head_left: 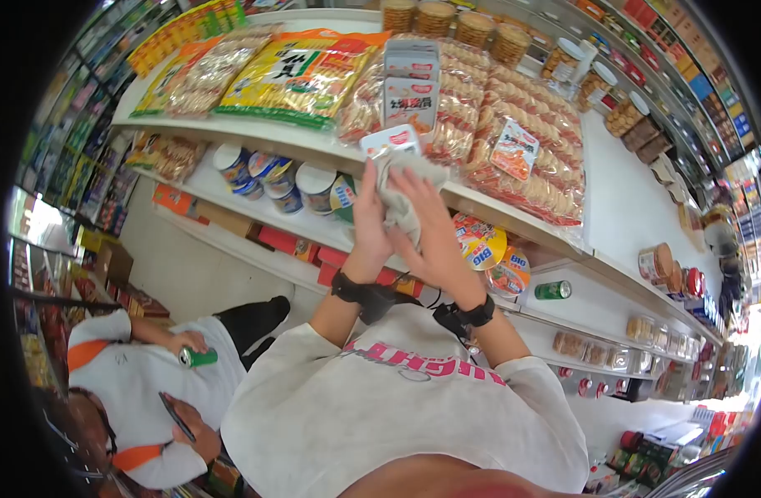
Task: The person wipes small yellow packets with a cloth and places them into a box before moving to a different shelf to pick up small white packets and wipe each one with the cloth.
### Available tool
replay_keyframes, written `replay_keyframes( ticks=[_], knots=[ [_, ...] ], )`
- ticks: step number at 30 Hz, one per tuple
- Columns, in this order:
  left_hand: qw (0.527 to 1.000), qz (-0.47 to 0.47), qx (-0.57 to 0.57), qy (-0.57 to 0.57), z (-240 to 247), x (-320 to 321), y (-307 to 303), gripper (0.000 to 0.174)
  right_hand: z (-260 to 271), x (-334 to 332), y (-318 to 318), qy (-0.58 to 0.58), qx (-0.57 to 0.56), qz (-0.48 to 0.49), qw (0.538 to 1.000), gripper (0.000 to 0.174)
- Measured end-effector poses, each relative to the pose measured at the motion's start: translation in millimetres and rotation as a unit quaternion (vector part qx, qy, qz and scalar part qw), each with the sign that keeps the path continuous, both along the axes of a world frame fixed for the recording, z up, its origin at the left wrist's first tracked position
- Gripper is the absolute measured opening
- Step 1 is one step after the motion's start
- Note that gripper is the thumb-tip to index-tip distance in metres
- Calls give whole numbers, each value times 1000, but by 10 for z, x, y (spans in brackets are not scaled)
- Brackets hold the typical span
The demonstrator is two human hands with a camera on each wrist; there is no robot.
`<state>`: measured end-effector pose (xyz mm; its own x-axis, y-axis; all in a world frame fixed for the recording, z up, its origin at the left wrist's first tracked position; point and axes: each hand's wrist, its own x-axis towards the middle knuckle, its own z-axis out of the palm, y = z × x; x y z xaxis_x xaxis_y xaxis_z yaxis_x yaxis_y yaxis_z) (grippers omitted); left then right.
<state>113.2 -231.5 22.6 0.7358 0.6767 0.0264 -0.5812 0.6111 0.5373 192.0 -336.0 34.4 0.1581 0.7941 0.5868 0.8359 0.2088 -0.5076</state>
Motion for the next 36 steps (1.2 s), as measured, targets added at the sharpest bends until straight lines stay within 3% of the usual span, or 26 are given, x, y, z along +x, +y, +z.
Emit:
replay_keyframes(
  ticks=[2,5,8,9,11,12,15,16,18,21,22,26,29,30,32,36],
  knots=[
    [1000,5,9,21,88,-27,-279,58,120,2,5,17,36,-21,999,63],
    [993,-75,-59,69,134,-105,-614,63,141,174,-13,4,40,-52,998,61],
    [996,-17,54,71,-202,-3,-745,65,115,167,-142,15,56,-42,997,44],
    [979,-45,160,122,-246,-114,-683,64,97,134,-234,18,53,-31,998,40],
    [901,-102,361,219,-234,-288,-548,62,137,102,-398,30,65,1,997,34],
    [908,-67,369,188,-126,-319,-667,55,144,105,-485,36,68,15,997,31],
    [854,-50,456,244,92,-411,-813,51,-32,242,-713,223,-71,-46,971,32],
    [883,-51,396,246,34,-437,-823,51,-67,258,-783,351,-38,-55,934,33],
    [928,-53,274,246,-125,-457,-790,51,-100,275,-892,585,31,-71,807,36],
    [948,85,282,122,68,-237,-1050,45,-329,215,-1094,545,-33,-37,837,37],
    [942,95,293,131,39,-211,-1104,46,-194,5,-1143,510,8,0,860,37],
    [890,120,396,192,-75,-158,-1171,46,-449,-11,-1303,520,31,-46,852,37],
    [851,199,434,218,-206,-63,-1324,44,-592,247,-1423,350,-2,-76,934,34],
    [842,237,433,218,-167,-40,-1387,43,-574,247,-1425,322,35,-116,939,34],
    [866,140,430,214,-81,-94,-1481,43,-511,233,-1421,261,108,-196,939,35],
    [890,52,409,195,-88,-95,-1539,42,-300,34,-1433,229,63,-95,967,50]
  ],
)
